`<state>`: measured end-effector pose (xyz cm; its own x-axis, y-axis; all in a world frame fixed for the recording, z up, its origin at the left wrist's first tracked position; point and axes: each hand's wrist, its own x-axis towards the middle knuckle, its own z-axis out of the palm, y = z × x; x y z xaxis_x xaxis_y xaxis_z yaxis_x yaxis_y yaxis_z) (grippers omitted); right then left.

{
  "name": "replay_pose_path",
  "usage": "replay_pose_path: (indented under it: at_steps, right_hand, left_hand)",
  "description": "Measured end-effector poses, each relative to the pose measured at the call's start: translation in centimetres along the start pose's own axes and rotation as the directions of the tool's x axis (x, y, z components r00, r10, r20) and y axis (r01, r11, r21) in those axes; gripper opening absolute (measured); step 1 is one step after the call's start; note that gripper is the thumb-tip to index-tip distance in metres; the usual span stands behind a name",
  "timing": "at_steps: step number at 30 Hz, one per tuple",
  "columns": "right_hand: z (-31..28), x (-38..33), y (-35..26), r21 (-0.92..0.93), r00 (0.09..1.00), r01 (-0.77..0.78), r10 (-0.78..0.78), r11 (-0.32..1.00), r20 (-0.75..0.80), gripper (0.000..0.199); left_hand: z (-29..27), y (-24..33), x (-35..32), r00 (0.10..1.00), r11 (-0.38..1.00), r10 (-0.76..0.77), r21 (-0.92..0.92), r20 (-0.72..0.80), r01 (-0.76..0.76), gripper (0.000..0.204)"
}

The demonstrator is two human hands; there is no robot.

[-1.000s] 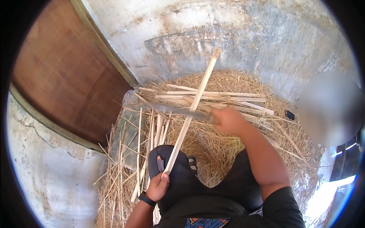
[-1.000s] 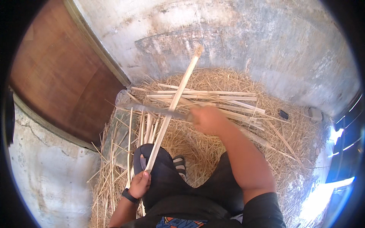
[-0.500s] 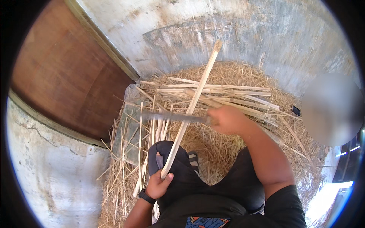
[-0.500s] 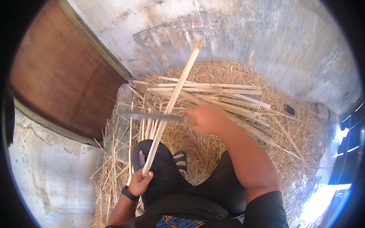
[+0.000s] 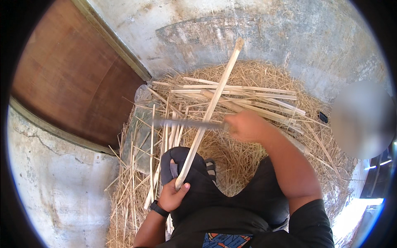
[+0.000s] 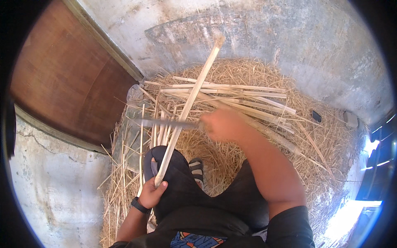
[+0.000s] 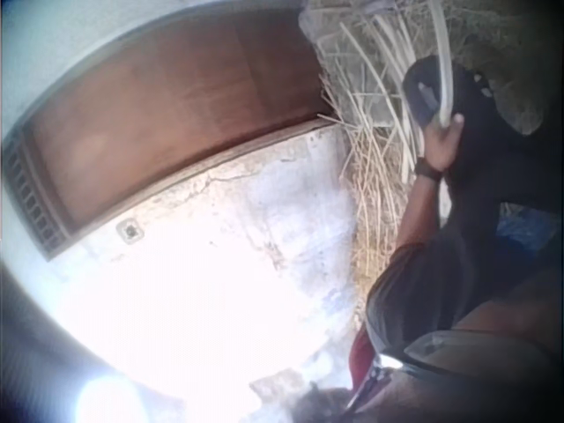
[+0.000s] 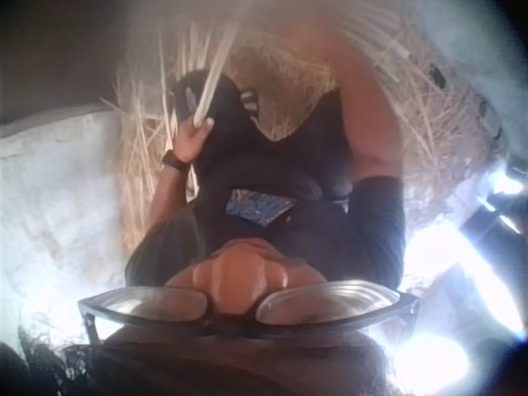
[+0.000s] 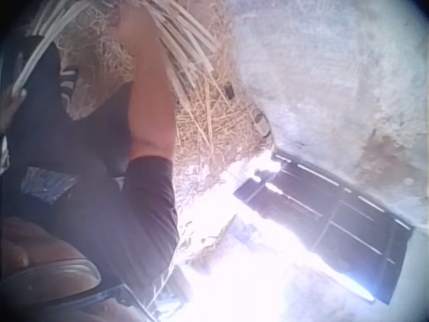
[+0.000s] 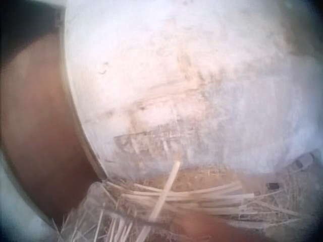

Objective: The person sits on a straw-covered floor and uses a machete to split long bamboo sticks into thinner strips. They hold the bamboo with one hand and repeatedly strike it with the machete, then place the split pieces aside.

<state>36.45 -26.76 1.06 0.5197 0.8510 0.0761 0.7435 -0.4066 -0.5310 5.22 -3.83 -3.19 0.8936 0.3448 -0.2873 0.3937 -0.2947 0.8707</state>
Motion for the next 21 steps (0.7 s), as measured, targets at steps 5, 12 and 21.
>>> replay_pose_path:
  at_steps: [5, 12, 21]
  right_hand:
    - [0.5, -1.1, -5.1, -0.19, 0.967, 0.223, -0.192, 0.956, 0.167, 0.019]
    - [-4.3, -2.0, 2.1, 0.018, 0.966, -0.231, 0.232, 0.973, -0.112, 0.025]
    - [-2.2, -1.7, -1.2, -0.052, 0.987, 0.077, -0.069, 0.996, 0.144, 0.026]
  left_hand:
    - [0.2, 1.2, -0.6, 0.999, 0.98, -0.001, 0.197, -0.034, 0.008, 0.045]
    - [1.2, 2.2, -0.8, 0.988, 0.946, 0.094, 0.32, -0.121, -0.05, 0.042]
    - [0.8, 1.9, -0.9, 0.988, 0.969, 0.105, 0.233, -0.111, -0.077, 0.044]
